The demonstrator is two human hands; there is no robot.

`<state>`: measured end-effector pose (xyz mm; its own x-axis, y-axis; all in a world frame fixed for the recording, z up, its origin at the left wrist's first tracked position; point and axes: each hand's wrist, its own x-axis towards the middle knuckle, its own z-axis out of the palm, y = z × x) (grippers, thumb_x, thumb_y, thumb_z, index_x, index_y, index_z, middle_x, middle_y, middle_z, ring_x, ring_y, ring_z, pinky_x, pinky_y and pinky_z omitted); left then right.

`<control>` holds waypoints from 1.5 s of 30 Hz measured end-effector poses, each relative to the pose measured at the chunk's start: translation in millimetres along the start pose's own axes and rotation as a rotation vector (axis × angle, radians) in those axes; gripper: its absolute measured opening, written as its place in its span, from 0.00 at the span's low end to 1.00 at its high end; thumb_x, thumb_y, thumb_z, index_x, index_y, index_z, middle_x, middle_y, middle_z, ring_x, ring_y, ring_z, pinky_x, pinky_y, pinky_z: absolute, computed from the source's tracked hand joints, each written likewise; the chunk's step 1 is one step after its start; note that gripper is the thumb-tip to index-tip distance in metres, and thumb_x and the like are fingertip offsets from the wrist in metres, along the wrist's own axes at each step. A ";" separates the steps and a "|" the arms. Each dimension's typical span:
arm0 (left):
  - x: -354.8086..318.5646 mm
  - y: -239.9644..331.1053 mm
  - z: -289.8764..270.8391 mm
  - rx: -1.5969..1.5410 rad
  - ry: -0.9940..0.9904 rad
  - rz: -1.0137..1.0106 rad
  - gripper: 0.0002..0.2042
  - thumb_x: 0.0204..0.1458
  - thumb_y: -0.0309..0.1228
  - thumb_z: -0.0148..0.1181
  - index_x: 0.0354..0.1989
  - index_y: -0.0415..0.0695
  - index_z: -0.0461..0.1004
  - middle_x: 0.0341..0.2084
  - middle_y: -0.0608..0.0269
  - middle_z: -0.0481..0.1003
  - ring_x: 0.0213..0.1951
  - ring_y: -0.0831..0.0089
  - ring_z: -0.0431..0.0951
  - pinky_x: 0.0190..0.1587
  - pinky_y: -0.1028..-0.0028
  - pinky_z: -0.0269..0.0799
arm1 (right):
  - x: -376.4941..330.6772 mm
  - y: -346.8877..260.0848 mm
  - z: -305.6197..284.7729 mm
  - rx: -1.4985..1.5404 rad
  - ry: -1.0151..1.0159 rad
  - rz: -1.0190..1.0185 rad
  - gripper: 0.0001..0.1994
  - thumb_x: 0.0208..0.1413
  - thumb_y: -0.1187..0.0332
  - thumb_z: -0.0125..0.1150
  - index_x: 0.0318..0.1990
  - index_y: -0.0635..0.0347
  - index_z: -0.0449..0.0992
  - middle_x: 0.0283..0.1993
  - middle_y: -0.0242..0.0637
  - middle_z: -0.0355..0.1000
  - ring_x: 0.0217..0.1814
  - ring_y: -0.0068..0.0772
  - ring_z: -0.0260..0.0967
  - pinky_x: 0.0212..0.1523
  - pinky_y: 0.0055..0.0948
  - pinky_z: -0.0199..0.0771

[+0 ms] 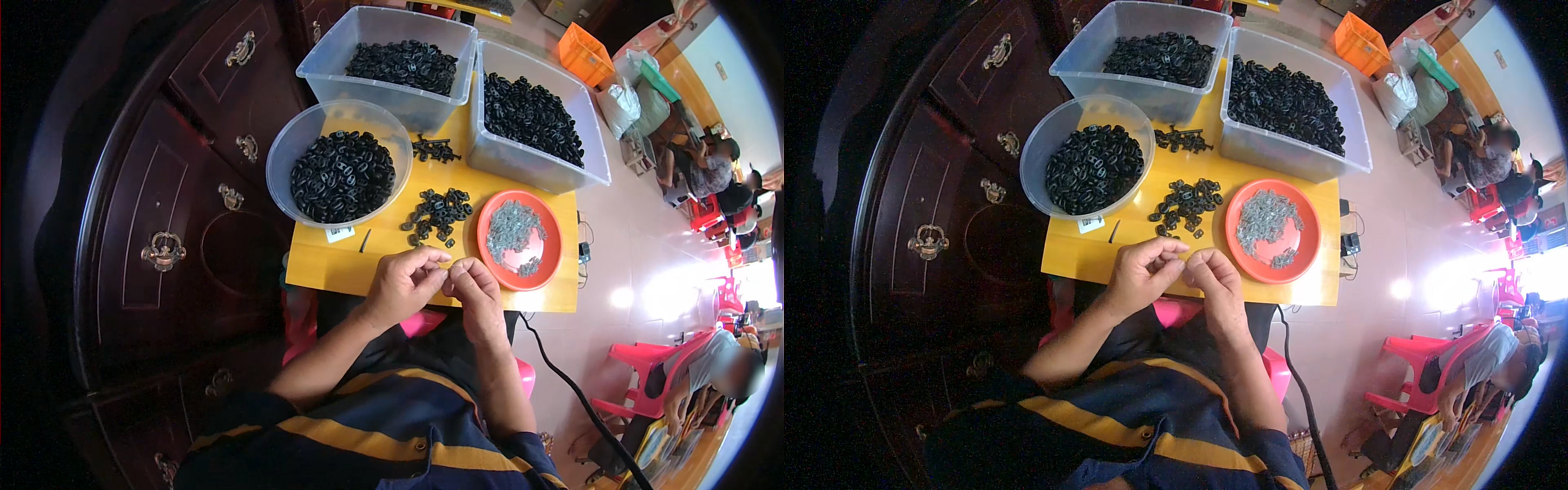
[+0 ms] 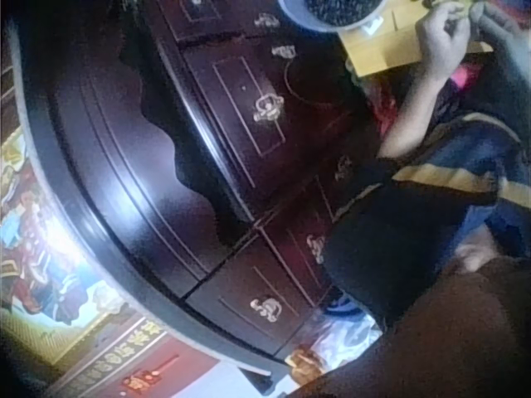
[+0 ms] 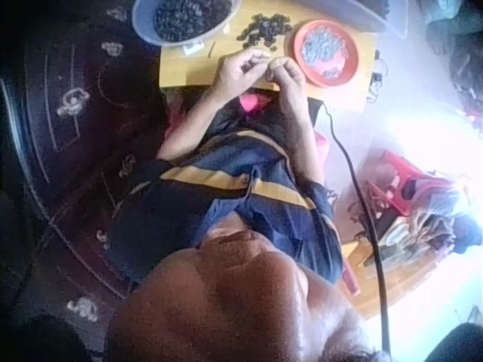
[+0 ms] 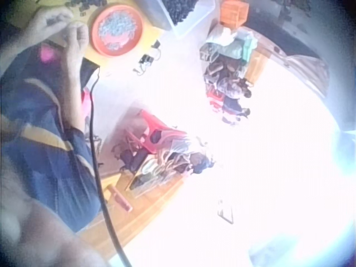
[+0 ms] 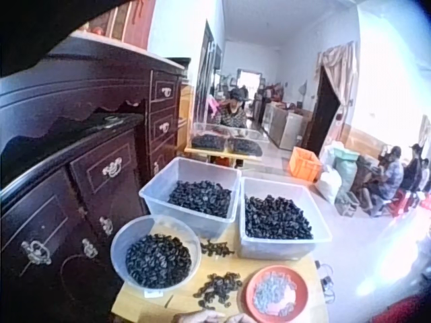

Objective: Manually assembling black plastic buckle components by pressing small metal rivets into them.

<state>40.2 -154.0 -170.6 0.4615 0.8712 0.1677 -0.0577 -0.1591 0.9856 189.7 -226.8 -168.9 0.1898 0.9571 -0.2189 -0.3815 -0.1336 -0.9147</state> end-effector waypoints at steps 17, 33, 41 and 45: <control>-2.0 2.1 -2.5 0.060 -0.133 0.060 0.01 0.56 0.20 0.64 0.35 0.38 0.79 0.24 0.66 0.79 0.24 0.84 0.75 0.26 0.78 0.70 | -2.7 -7.3 -26.4 -0.070 -0.102 0.082 0.08 0.64 0.65 0.64 0.39 0.60 0.77 0.32 0.28 0.75 0.36 0.19 0.70 0.41 0.21 0.69; 0.7 -8.4 -11.7 -0.045 -0.205 -0.129 0.01 0.59 0.22 0.61 0.35 0.38 0.77 0.24 0.76 0.73 0.25 0.89 0.69 0.27 0.82 0.66 | 0.6 -3.5 -10.6 -0.432 -0.032 -0.193 0.06 0.64 0.71 0.60 0.36 0.65 0.74 0.31 0.25 0.71 0.35 0.14 0.66 0.39 0.21 0.69; 1.8 -1.5 -8.2 0.106 -0.240 0.010 0.01 0.57 0.21 0.61 0.33 0.38 0.76 0.20 0.71 0.73 0.24 0.86 0.70 0.27 0.78 0.67 | 7.1 -20.6 -23.8 -0.711 -0.156 -0.267 0.05 0.59 0.72 0.61 0.33 0.64 0.75 0.27 0.35 0.72 0.30 0.23 0.69 0.32 0.26 0.70; -0.8 -19.0 -7.2 -0.001 -0.264 -0.073 0.02 0.58 0.23 0.59 0.34 0.38 0.75 0.22 0.71 0.72 0.25 0.83 0.71 0.28 0.77 0.67 | 5.9 -24.6 -19.3 -0.764 -0.152 -0.295 0.04 0.59 0.74 0.60 0.33 0.65 0.73 0.29 0.30 0.71 0.33 0.19 0.69 0.36 0.23 0.71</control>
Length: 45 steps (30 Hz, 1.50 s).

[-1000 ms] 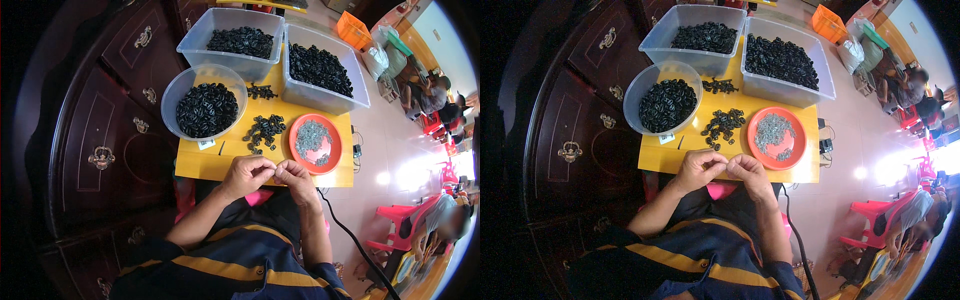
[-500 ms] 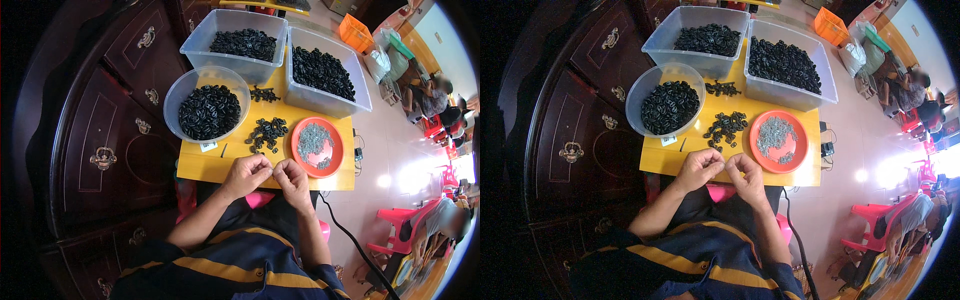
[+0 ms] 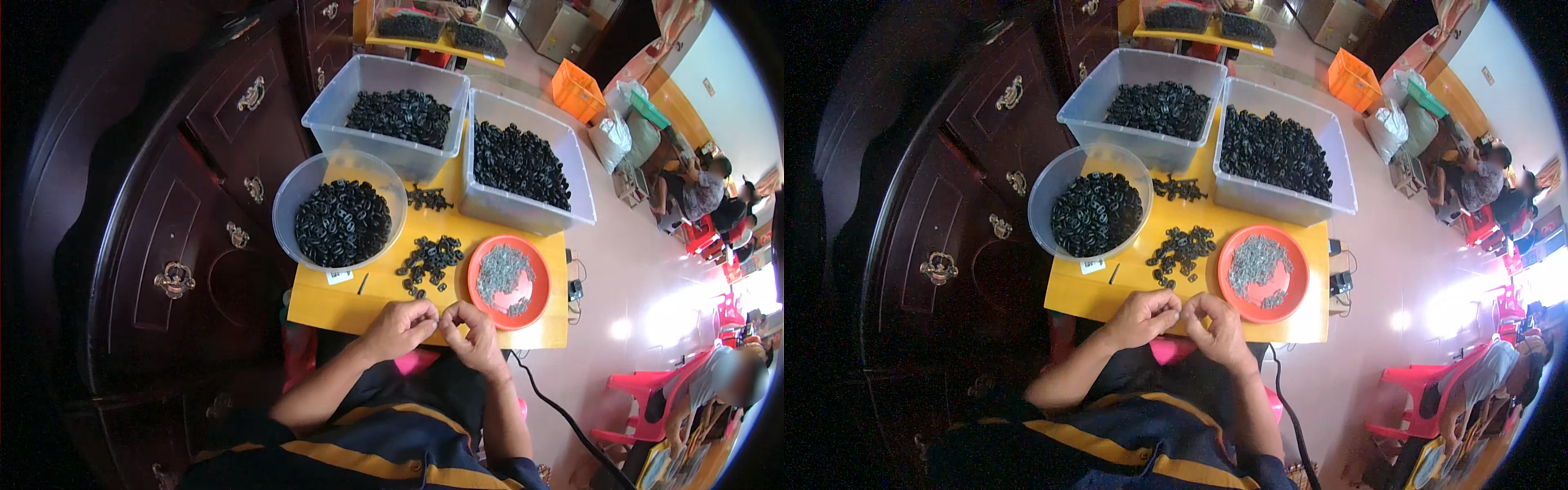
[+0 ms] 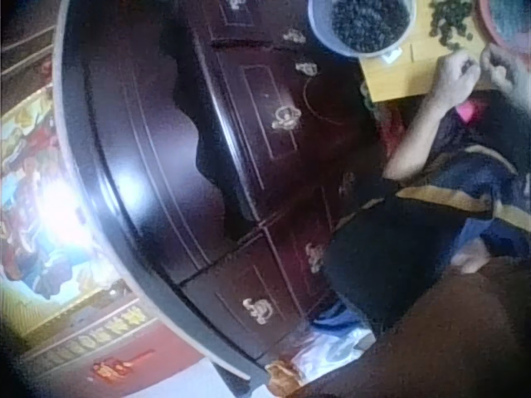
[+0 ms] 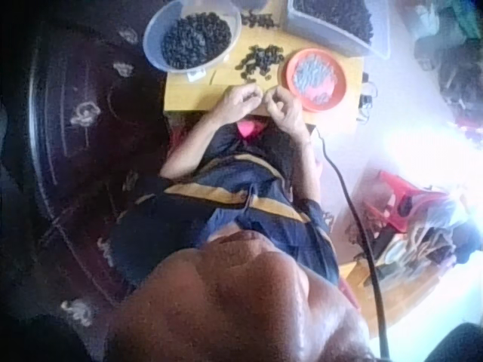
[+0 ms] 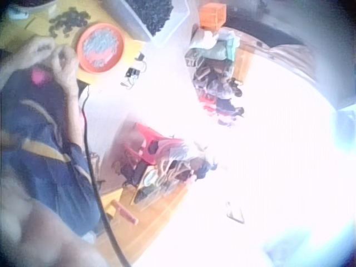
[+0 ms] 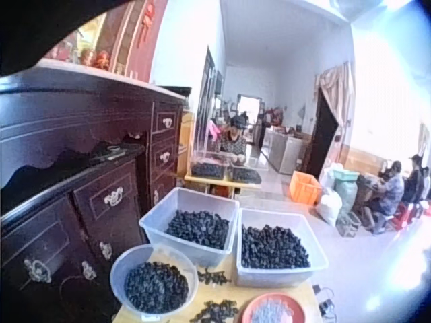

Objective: Manually assembling black plastic buckle components by pressing small metal rivets into them.

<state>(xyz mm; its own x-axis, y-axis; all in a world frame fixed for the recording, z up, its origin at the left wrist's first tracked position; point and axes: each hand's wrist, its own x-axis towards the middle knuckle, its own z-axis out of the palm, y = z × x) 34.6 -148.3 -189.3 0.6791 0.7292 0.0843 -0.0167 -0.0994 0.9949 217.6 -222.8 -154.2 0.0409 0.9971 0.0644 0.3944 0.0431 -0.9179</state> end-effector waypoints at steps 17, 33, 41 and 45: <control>-4.5 10.0 4.0 0.091 0.106 0.058 0.02 0.59 0.23 0.59 0.34 0.39 0.74 0.23 0.67 0.74 0.25 0.79 0.74 0.27 0.74 0.69 | -4.4 17.7 39.8 0.263 0.224 0.129 0.09 0.67 0.71 0.56 0.33 0.64 0.70 0.28 0.26 0.66 0.32 0.16 0.62 0.35 0.22 0.66; -2.8 10.3 18.1 0.206 0.138 0.128 0.02 0.57 0.21 0.60 0.33 0.36 0.74 0.21 0.60 0.77 0.23 0.76 0.78 0.27 0.74 0.72 | 3.9 34.3 -36.9 -0.578 0.630 0.141 0.05 0.58 0.70 0.61 0.35 0.62 0.75 0.33 0.48 0.76 0.35 0.52 0.76 0.38 0.45 0.75; -3.1 18.9 17.9 0.188 0.112 0.059 0.03 0.56 0.22 0.60 0.31 0.38 0.73 0.22 0.53 0.78 0.25 0.62 0.81 0.29 0.67 0.75 | -14.1 41.3 -23.3 -0.369 0.568 0.102 0.04 0.59 0.73 0.63 0.40 0.62 0.76 0.32 0.41 0.77 0.33 0.36 0.77 0.37 0.33 0.76; 0.2 19.6 17.2 0.138 0.115 0.030 0.02 0.56 0.20 0.59 0.32 0.37 0.73 0.21 0.54 0.78 0.24 0.66 0.81 0.28 0.68 0.74 | -21.8 23.0 8.8 0.454 0.269 0.188 0.04 0.66 0.73 0.61 0.45 0.63 0.74 0.38 0.22 0.71 0.39 0.12 0.66 0.42 0.17 0.69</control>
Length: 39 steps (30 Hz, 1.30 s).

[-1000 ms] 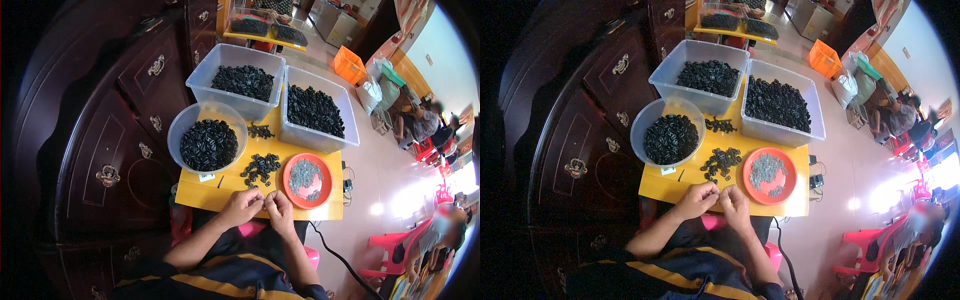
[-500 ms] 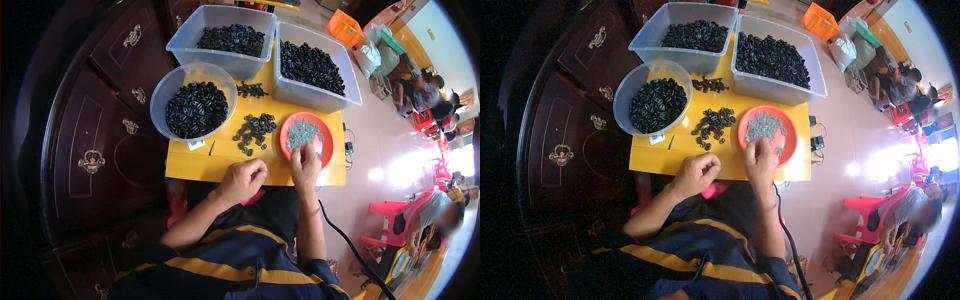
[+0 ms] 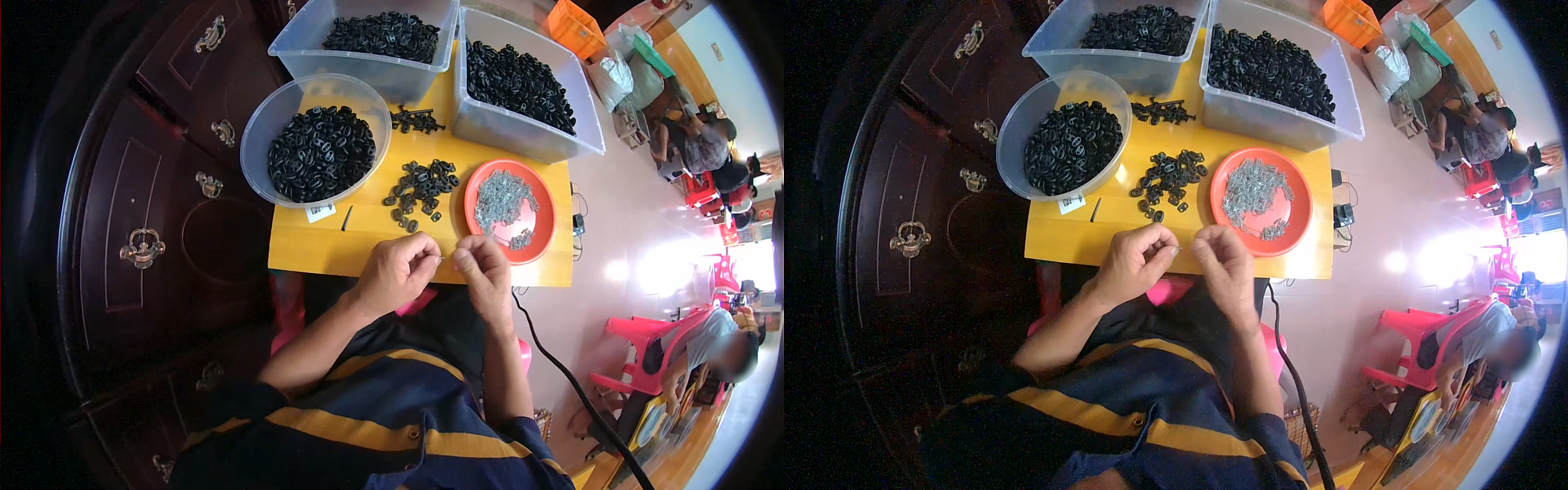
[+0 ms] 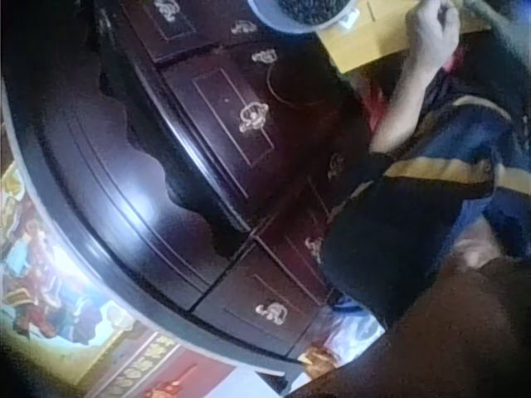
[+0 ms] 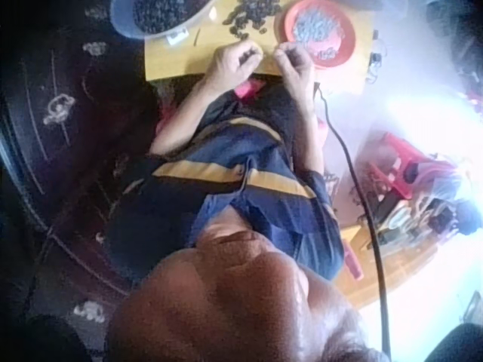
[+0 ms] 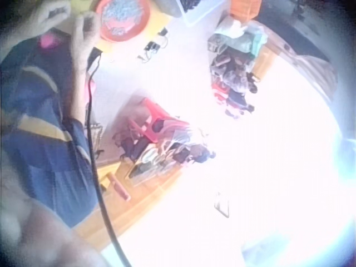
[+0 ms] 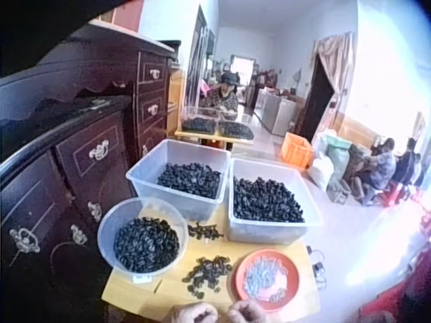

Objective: Manually assembling black plastic buckle components by pressing small metal rivets into them.

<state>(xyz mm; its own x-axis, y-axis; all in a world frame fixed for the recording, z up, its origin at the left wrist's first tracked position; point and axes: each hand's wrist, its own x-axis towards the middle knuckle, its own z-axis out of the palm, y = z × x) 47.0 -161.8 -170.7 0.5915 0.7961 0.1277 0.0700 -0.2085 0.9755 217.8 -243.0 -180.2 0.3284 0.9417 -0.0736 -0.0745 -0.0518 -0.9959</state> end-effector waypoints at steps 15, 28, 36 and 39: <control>-1.0 -10.4 1.3 0.115 0.041 0.198 0.03 0.56 0.20 0.62 0.36 0.37 0.75 0.24 0.59 0.77 0.26 0.75 0.78 0.29 0.73 0.73 | -8.2 5.7 19.6 0.191 0.016 0.195 0.06 0.69 0.67 0.58 0.41 0.59 0.75 0.34 0.23 0.72 0.34 0.12 0.65 0.36 0.16 0.66; 1.4 -11.3 -0.9 -0.013 0.032 0.076 0.07 0.60 0.17 0.56 0.45 0.35 0.74 0.29 0.61 0.80 0.32 0.81 0.80 0.36 0.77 0.77 | -7.2 12.6 36.1 0.364 0.061 0.221 0.09 0.72 0.62 0.53 0.42 0.57 0.73 0.34 0.24 0.70 0.35 0.14 0.62 0.38 0.18 0.65; 0.2 -15.2 -2.4 -0.260 -0.076 -0.089 0.09 0.60 0.16 0.55 0.48 0.34 0.74 0.33 0.65 0.80 0.34 0.83 0.80 0.38 0.79 0.77 | -8.2 14.6 35.6 0.408 0.066 0.240 0.09 0.72 0.61 0.54 0.42 0.55 0.72 0.32 0.24 0.69 0.34 0.17 0.65 0.39 0.20 0.69; 0.6 -13.3 -3.2 -0.275 -0.068 -0.110 0.10 0.59 0.16 0.56 0.48 0.35 0.74 0.34 0.66 0.79 0.34 0.85 0.79 0.38 0.80 0.77 | -8.1 14.2 35.2 0.430 0.077 0.252 0.09 0.71 0.61 0.54 0.42 0.55 0.72 0.32 0.24 0.69 0.33 0.17 0.65 0.39 0.20 0.69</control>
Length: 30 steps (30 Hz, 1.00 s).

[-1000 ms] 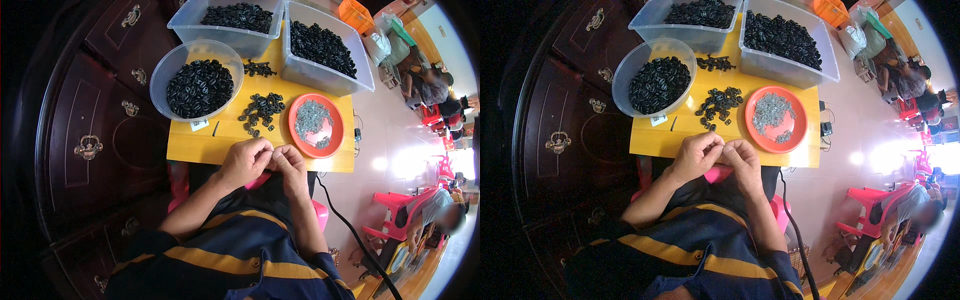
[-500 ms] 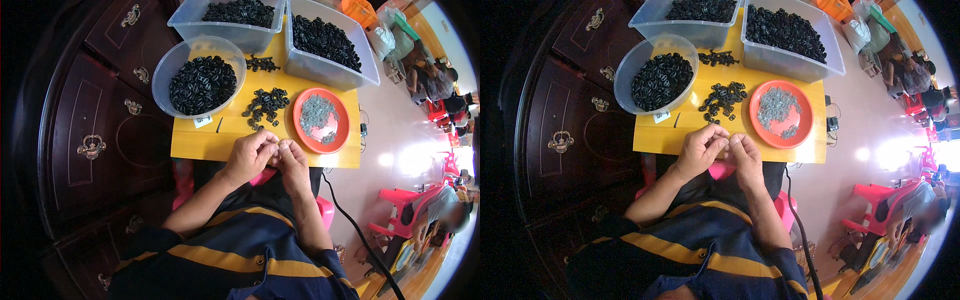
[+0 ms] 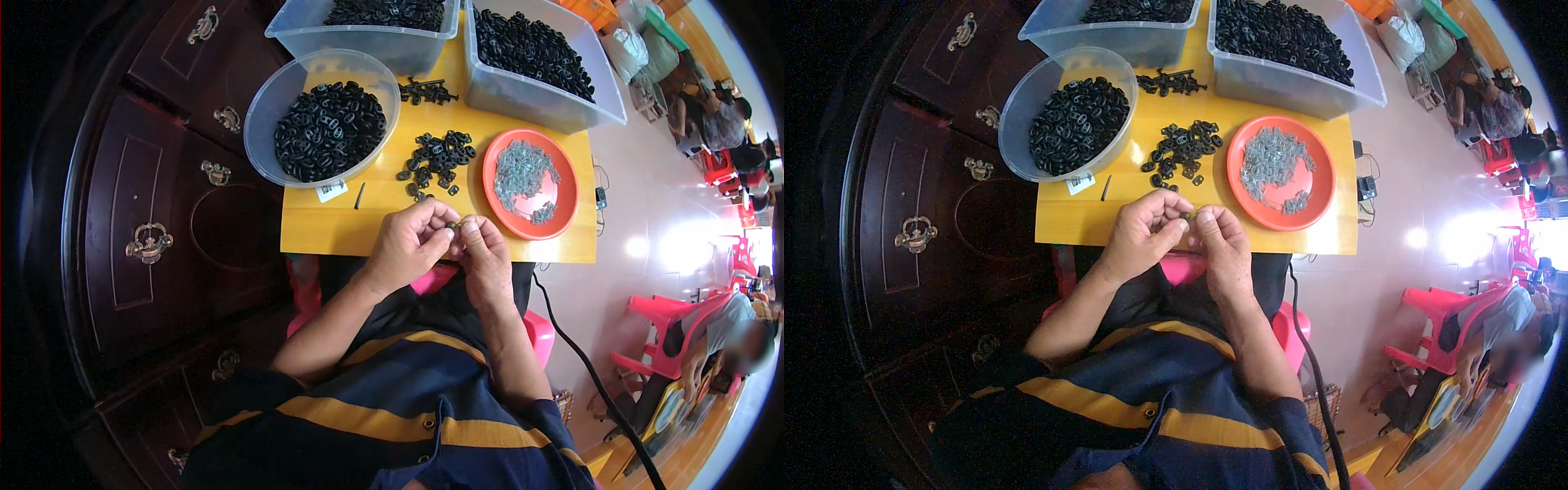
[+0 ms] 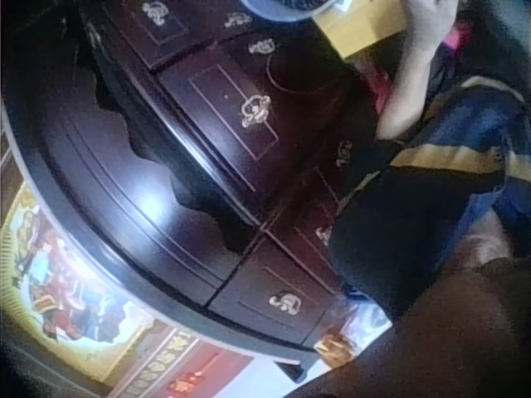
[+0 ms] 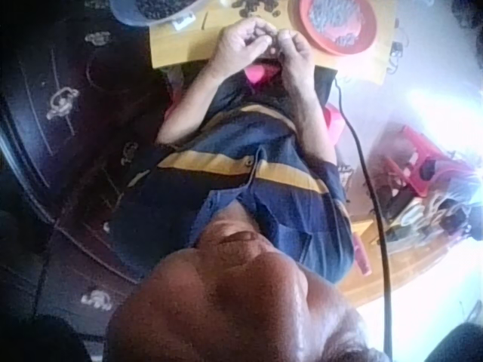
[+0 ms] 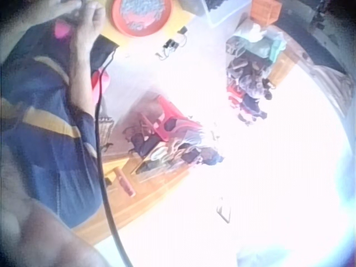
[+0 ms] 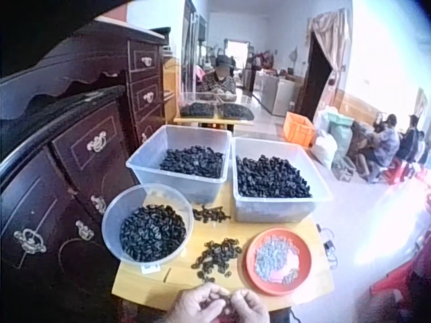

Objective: Manually assembling black plastic buckle components by pressing small metal rivets into them.

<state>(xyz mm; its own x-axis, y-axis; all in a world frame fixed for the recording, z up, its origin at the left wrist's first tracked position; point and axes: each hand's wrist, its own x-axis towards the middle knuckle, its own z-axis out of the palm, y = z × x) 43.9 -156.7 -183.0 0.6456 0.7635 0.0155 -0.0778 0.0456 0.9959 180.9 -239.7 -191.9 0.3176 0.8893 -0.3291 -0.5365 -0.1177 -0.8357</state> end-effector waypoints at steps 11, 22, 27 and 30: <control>0.7 -0.4 -0.5 0.047 0.046 0.020 0.10 0.58 0.17 0.60 0.47 0.35 0.74 0.32 0.69 0.76 0.33 0.87 0.75 0.38 0.83 0.75 | 1.4 1.7 0.0 -0.073 0.011 -0.027 0.10 0.71 0.61 0.55 0.42 0.57 0.74 0.32 0.22 0.68 0.31 0.13 0.61 0.34 0.16 0.63; 0.4 1.7 -0.9 0.092 0.069 0.047 0.09 0.58 0.17 0.61 0.47 0.35 0.74 0.32 0.69 0.76 0.34 0.86 0.75 0.38 0.82 0.75 | 2.3 4.3 -0.1 -0.080 0.015 -0.007 0.10 0.71 0.61 0.56 0.43 0.57 0.75 0.32 0.21 0.68 0.31 0.13 0.61 0.34 0.16 0.63; 1.9 0.1 1.4 0.104 0.067 0.061 0.09 0.57 0.17 0.61 0.46 0.35 0.75 0.31 0.69 0.77 0.33 0.86 0.76 0.38 0.82 0.75 | 2.4 2.7 -3.5 -0.065 0.016 0.011 0.09 0.70 0.61 0.56 0.43 0.56 0.74 0.32 0.23 0.69 0.32 0.15 0.63 0.37 0.18 0.67; 1.0 -1.2 0.8 0.129 0.119 0.126 0.08 0.56 0.17 0.62 0.43 0.35 0.75 0.26 0.64 0.78 0.28 0.82 0.79 0.31 0.78 0.76 | 2.6 3.4 -1.5 -0.074 0.021 0.007 0.09 0.70 0.61 0.56 0.43 0.56 0.74 0.32 0.23 0.69 0.31 0.15 0.64 0.36 0.18 0.67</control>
<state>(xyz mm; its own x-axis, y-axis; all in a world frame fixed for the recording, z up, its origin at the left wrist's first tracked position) 45.3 -156.6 -184.2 0.5424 0.8288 0.1374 -0.0490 -0.1321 0.9900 181.1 -238.5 -196.3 0.3306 0.8789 -0.3439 -0.4795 -0.1574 -0.8633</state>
